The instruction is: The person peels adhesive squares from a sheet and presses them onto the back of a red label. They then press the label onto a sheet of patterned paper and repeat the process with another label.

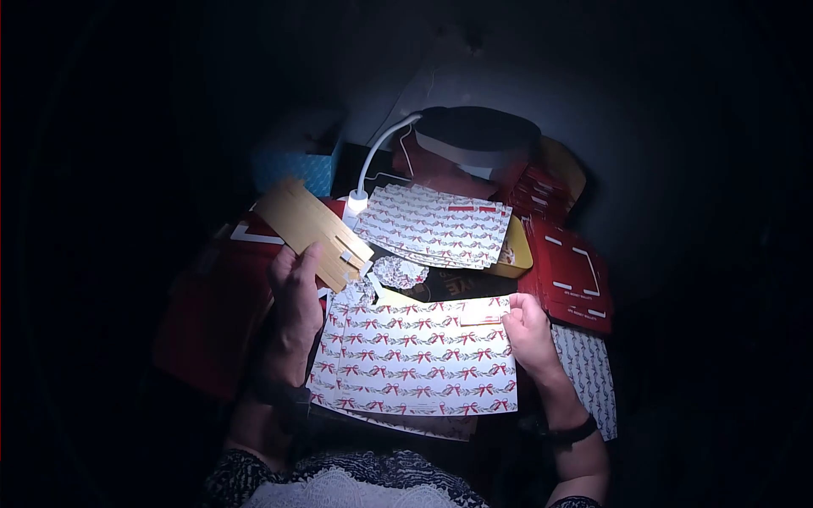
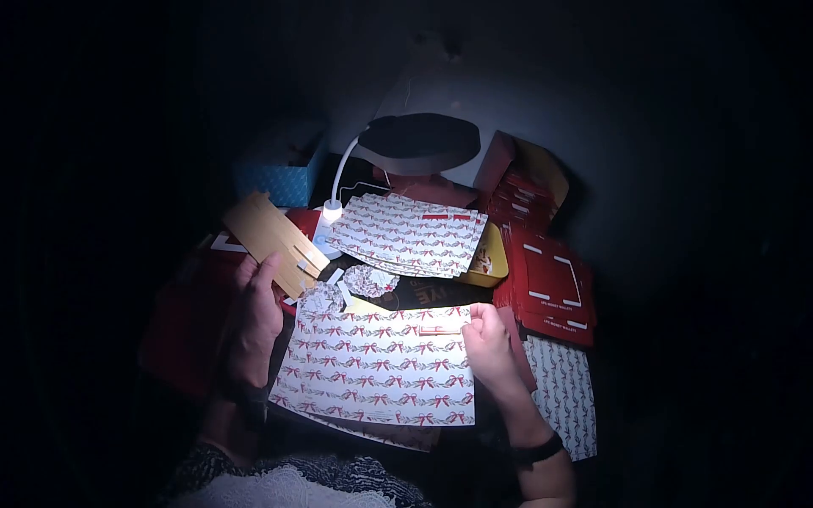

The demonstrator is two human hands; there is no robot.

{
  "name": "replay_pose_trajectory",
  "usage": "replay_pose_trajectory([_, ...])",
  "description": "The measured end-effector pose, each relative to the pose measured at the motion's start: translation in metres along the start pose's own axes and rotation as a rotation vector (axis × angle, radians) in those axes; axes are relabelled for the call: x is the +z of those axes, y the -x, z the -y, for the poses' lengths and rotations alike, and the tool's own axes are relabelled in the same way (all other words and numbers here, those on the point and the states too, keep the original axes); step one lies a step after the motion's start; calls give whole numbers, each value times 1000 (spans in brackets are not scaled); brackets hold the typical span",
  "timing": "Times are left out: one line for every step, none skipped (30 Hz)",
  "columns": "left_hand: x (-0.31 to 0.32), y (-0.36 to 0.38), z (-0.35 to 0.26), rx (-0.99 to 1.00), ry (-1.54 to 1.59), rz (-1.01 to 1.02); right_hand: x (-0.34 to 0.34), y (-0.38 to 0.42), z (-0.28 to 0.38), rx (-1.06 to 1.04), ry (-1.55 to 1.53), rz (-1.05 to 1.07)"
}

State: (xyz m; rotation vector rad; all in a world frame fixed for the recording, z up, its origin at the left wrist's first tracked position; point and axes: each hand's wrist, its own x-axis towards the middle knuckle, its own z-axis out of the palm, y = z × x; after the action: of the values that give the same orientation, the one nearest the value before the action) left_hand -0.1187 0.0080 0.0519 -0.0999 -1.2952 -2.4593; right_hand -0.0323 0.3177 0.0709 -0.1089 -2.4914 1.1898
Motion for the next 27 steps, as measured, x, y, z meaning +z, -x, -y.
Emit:
replay_pose_trajectory([-1,1,-1,-37,-8,1,-5,-1,2,63,-151,91])
replay_pose_trajectory([-5,1,1,-23,9,0,-7,-3,5,125,-294,180])
replay_pose_trajectory([-5,0,4,-29,3,-24,-11,-7,8,125,-431,150])
replay_pose_trajectory([-5,-1,6,-36,-5,-49,-16,-12,18,124,-532,115])
replay_pose_trajectory([-6,-1,7,-53,-12,-51,-21,-22,17,86,-519,56])
replay_pose_trajectory([-6,-1,8,-44,-6,-54,-29,-34,13,47,-504,-4])
replay_pose_trajectory([-4,0,8,-41,-29,-72,-38,-51,1,41,-491,-63])
replay_pose_trajectory([-5,0,9,-34,-48,-87,-45,-67,-6,48,-519,-80])
replay_pose_trajectory([-2,2,5,-25,-42,-92,-49,-81,-6,70,-522,-107])
replay_pose_trajectory([0,5,-1,-35,-66,-74,-50,-95,-6,89,-523,-134])
replay_pose_trajectory([2,7,-5,-48,-93,-60,-51,-112,-11,92,-503,-145])
replay_pose_trajectory([1,6,-5,-44,-91,-71,-49,-126,-12,86,-502,-134])
replay_pose_trajectory([-1,5,-4,-70,-97,-51,-47,-141,-12,110,-485,-145])
replay_pose_trajectory([-1,6,-4,-92,-110,-26,-43,-152,-14,134,-478,-159])
replay_pose_trajectory([-1,6,-4,-82,-109,-36,-37,-167,-18,142,-430,-179])
replay_pose_trajectory([-3,6,-4,-100,-144,1,-29,-179,-17,136,-431,-170])
replay_pose_trajectory([-6,5,-1,-115,-175,41,-20,-189,-17,155,-441,-174])
replay_pose_trajectory([-6,3,1,-112,-172,32,-12,-200,-17,180,-447,-174])
replay_pose_trajectory([-6,2,2,-111,-188,29,-6,-212,-24,161,-412,-147])
replay_pose_trajectory([-6,0,3,-112,-207,23,0,-223,-29,165,-412,-131])
replay_pose_trajectory([-5,0,3,-114,-215,8,6,-230,-31,187,-311,-152])
replay_pose_trajectory([-4,-1,5,-112,-187,-4,11,-237,-33,205,-207,-171])
replay_pose_trajectory([-3,-2,6,-109,-160,-13,16,-244,-35,205,-209,-155])
replay_pose_trajectory([-2,-2,7,-106,-164,-28,18,-249,-36,222,-196,-127])
replay_pose_trajectory([-3,-2,8,-122,-156,2,20,-253,-38,241,-179,-104])
replay_pose_trajectory([-4,-2,8,-139,-149,32,19,-258,-42,262,-163,-81])
replay_pose_trajectory([-6,-4,9,-143,-150,26,26,-264,-41,259,-318,-90])
